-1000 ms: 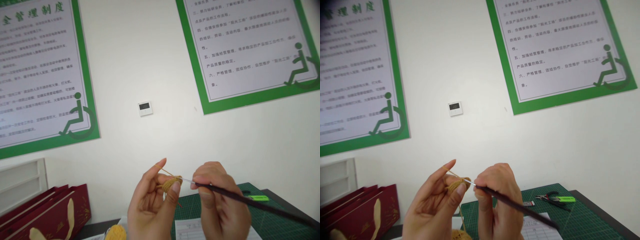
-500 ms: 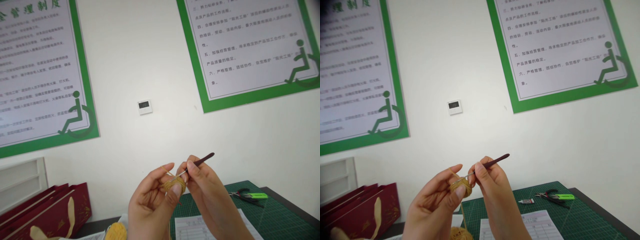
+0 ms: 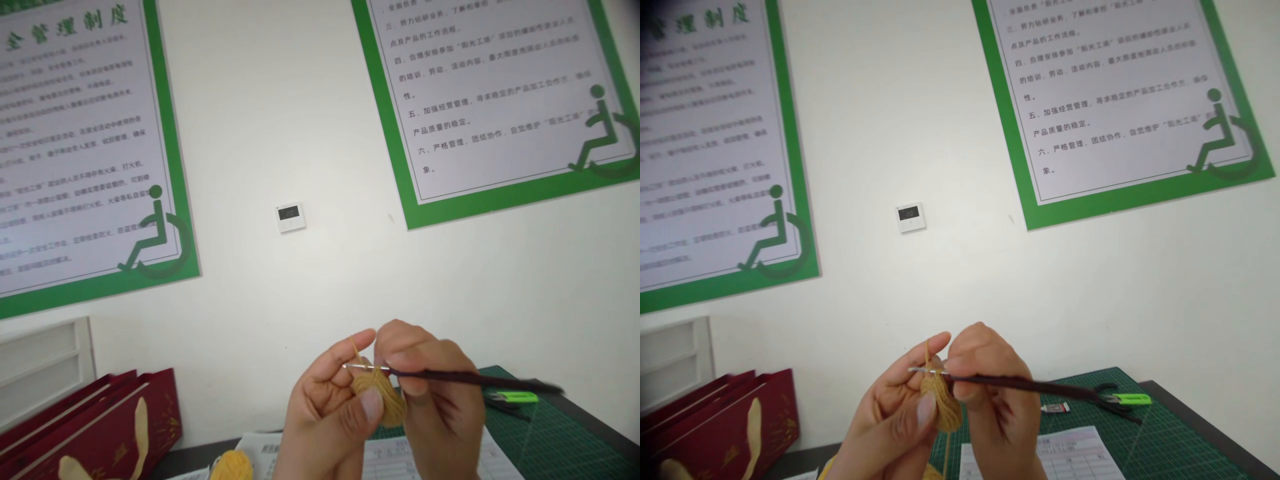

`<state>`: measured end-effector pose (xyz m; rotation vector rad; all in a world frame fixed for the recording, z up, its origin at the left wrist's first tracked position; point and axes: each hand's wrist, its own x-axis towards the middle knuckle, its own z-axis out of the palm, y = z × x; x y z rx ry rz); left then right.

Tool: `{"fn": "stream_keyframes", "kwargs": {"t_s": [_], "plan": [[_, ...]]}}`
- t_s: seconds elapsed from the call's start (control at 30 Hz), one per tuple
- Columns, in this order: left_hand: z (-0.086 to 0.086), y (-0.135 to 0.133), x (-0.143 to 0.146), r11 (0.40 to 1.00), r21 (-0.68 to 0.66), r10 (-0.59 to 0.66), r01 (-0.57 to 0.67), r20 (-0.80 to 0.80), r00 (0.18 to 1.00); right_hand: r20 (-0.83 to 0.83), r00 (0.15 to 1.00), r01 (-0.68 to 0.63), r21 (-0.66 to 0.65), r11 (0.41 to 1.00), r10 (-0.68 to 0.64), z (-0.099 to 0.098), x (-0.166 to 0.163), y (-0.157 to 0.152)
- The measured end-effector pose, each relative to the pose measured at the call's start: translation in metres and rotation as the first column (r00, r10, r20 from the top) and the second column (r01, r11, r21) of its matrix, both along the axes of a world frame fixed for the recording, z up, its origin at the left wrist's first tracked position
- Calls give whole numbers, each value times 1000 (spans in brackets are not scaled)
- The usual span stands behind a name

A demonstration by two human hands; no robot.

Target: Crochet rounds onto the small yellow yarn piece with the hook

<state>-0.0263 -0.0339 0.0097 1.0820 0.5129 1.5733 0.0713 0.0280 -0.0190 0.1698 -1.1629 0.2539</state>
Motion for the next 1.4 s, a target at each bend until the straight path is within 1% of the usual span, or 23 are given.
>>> {"fn": "stream_keyframes", "kwargs": {"t_s": [0.03, 0.1, 0.17, 0.23, 0.3, 0.33, 0.37, 0.4, 0.43, 0.47, 0.5, 0.6, 0.63, 0.67, 0.73, 0.83, 1.03, 1.17, 1.27, 1.4], "plan": [[0, 0, -2, 1000, -1, 2, -2, 0, 1000, -16, 991, -133, -54, 990, 132, 1, -3, -2], [0, 0, -5, 1000, 22, 16, -15, -5, 1000, -61, 944, -328, -125, 936, 323, 4, -6, -7], [0, 0, -8, 999, 47, 4, -4, -14, 1000, -88, 885, -465, -179, 867, 457, 7, -4, -12], [0, 1, -7, 997, 73, -26, 28, -21, 999, -97, 815, -575, -248, 779, 571, 11, 1, -14], [1, 2, -5, 990, 135, -30, 33, -27, 999, -105, 733, -660, -350, 665, 672, 13, 4, -14], [1, 2, -3, 983, 183, 2, 6, -40, 999, -114, 698, -683, -403, 610, 707, 14, 5, -14], [0, 3, -1, 971, 228, 85, -72, -49, 995, -119, 673, -691, -451, 564, 730, 15, 6, -13], [0, 3, 1, 954, 262, 166, -147, -52, 985, -118, 664, -686, -491, 537, 739, 14, 6, -13], [0, 3, 2, 934, 280, 243, -220, -49, 969, -108, 670, -667, -522, 531, 735, 14, 5, -12], [0, 3, 4, 918, 280, 303, -280, -40, 952, -90, 693, -638, -538, 551, 715, 13, 4, -11], [-1, 3, 5, 909, 269, 338, -318, -31, 941, -61, 730, -600, -535, 594, 681, 11, 3, -10], [-1, 2, 7, 909, 228, 357, -348, 0, 934, 29, 851, -460, -438, 772, 524, 7, 1, -9], [-1, 2, 7, 908, 227, 360, -353, 8, 933, 49, 878, -419, -403, 814, 477, 6, 0, -8], [-1, 2, 7, 905, 228, 366, -359, 13, 931, 61, 895, -389, -382, 839, 442, 4, 0, -8], [-1, 2, 7, 897, 234, 383, -375, 12, 924, 56, 915, -349, -385, 855, 399, 3, -1, -7], [-1, 2, 6, 887, 230, 409, -400, 13, 913, 28, 932, -320, -402, 858, 361, 2, 0, -6], [-1, 0, 7, 894, 196, 404, -403, 35, 914, 10, 928, -338, -397, 853, 373, 1, 2, -5], [-1, 1, 8, 889, 205, 410, -409, 41, 911, -12, 917, -371, -385, 845, 398, 0, 4, -4], [-2, 2, 7, 884, 214, 419, -416, 30, 907, -16, 924, -359, -378, 853, 381, 3, 6, -4], [-4, 2, 6, 880, 215, 430, -423, 12, 903, -2, 938, -326, -340, 882, 347, 7, 10, -7]]}}
